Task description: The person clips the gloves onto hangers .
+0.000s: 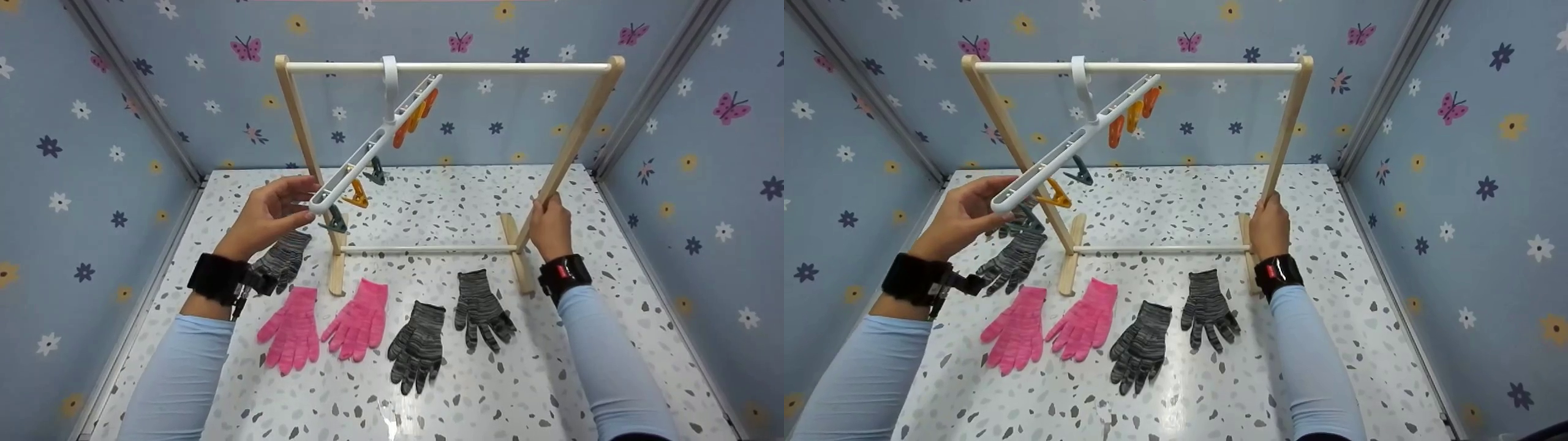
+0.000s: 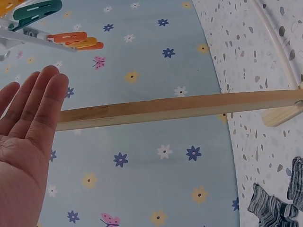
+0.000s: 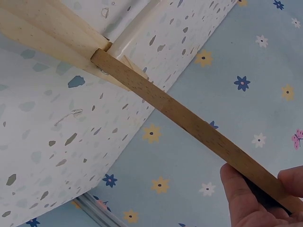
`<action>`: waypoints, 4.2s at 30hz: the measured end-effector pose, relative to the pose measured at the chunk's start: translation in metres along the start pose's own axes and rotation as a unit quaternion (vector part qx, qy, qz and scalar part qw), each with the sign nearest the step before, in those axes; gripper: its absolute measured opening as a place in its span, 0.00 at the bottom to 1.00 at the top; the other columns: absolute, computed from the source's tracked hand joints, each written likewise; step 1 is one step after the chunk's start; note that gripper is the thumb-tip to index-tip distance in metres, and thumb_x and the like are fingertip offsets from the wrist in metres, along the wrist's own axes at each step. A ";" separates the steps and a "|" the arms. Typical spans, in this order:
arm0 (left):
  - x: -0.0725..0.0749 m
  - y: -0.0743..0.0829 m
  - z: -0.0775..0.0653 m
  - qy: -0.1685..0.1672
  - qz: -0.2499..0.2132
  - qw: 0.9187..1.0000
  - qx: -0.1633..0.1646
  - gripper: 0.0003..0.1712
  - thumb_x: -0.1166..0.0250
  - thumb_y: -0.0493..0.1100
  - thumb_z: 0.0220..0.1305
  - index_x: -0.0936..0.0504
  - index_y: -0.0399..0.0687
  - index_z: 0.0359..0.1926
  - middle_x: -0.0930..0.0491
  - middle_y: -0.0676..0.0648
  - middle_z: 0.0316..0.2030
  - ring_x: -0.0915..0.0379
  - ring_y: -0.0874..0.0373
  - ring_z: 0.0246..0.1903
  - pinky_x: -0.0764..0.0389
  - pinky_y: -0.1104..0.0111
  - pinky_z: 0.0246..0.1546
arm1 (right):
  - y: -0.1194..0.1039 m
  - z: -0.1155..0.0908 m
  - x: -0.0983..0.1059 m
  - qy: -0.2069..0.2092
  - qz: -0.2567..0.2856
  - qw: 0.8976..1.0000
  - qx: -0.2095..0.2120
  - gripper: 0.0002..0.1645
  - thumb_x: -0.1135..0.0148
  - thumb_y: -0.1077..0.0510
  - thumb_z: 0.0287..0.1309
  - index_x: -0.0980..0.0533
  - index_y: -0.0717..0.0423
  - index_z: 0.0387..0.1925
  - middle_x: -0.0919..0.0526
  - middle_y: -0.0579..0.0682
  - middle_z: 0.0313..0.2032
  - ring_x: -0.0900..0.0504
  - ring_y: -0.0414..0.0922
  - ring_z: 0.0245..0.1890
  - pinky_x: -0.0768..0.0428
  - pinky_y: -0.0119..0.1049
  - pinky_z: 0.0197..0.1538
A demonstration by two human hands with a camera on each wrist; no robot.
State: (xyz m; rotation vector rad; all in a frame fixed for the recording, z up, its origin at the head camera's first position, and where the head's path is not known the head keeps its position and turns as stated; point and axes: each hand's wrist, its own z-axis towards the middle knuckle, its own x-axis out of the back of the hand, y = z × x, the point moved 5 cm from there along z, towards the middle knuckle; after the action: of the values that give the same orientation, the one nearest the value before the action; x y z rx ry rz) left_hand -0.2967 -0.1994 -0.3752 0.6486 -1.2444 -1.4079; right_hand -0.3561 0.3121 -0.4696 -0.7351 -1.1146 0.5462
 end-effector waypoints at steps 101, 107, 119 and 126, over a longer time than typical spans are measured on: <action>-0.094 0.039 0.019 -0.112 0.032 0.982 -0.149 0.13 0.18 0.26 0.52 0.10 0.28 0.40 0.09 0.33 0.35 0.12 0.68 0.37 0.11 0.68 0.47 | 0.006 -0.003 0.002 -0.001 0.019 1.000 0.016 0.24 0.46 0.57 0.81 0.29 0.75 0.63 0.17 0.77 0.54 0.15 0.69 0.58 0.16 0.62 0.62; -0.105 0.038 0.023 -0.124 0.038 0.982 -0.137 0.13 0.17 0.29 0.54 0.10 0.31 0.41 0.08 0.35 0.37 0.12 0.65 0.38 0.10 0.63 0.50 | 0.017 -0.014 0.001 -0.019 0.026 0.999 -0.019 0.34 0.37 0.54 0.77 0.32 0.73 0.72 0.19 0.73 0.62 0.17 0.66 0.65 0.19 0.57 0.70; -0.130 0.034 0.035 -0.135 0.024 0.979 -0.151 0.15 0.18 0.29 0.56 0.09 0.29 0.45 0.08 0.35 0.37 0.11 0.66 0.37 0.09 0.55 0.47 | 0.031 -0.040 -0.006 -0.039 -0.065 0.995 -0.067 0.36 0.31 0.49 0.72 0.25 0.74 0.66 0.16 0.67 0.49 0.16 0.59 0.43 0.19 0.48 0.45; -0.141 0.029 0.042 -0.134 0.026 0.981 -0.135 0.13 0.18 0.33 0.58 0.08 0.32 0.43 0.08 0.38 0.35 0.13 0.65 0.34 0.11 0.66 0.44 | 0.036 -0.054 -0.020 -0.083 -0.088 0.991 -0.049 0.32 0.29 0.48 0.70 0.20 0.72 0.60 0.15 0.58 0.37 0.21 0.47 0.29 0.26 0.36 0.32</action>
State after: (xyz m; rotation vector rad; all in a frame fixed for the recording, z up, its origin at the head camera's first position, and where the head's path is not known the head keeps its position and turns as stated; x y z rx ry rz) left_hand -0.2877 -0.0495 -0.3705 0.2429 -1.2351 -1.6216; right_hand -0.3144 0.3075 -0.5229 -0.6765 -1.3540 0.4102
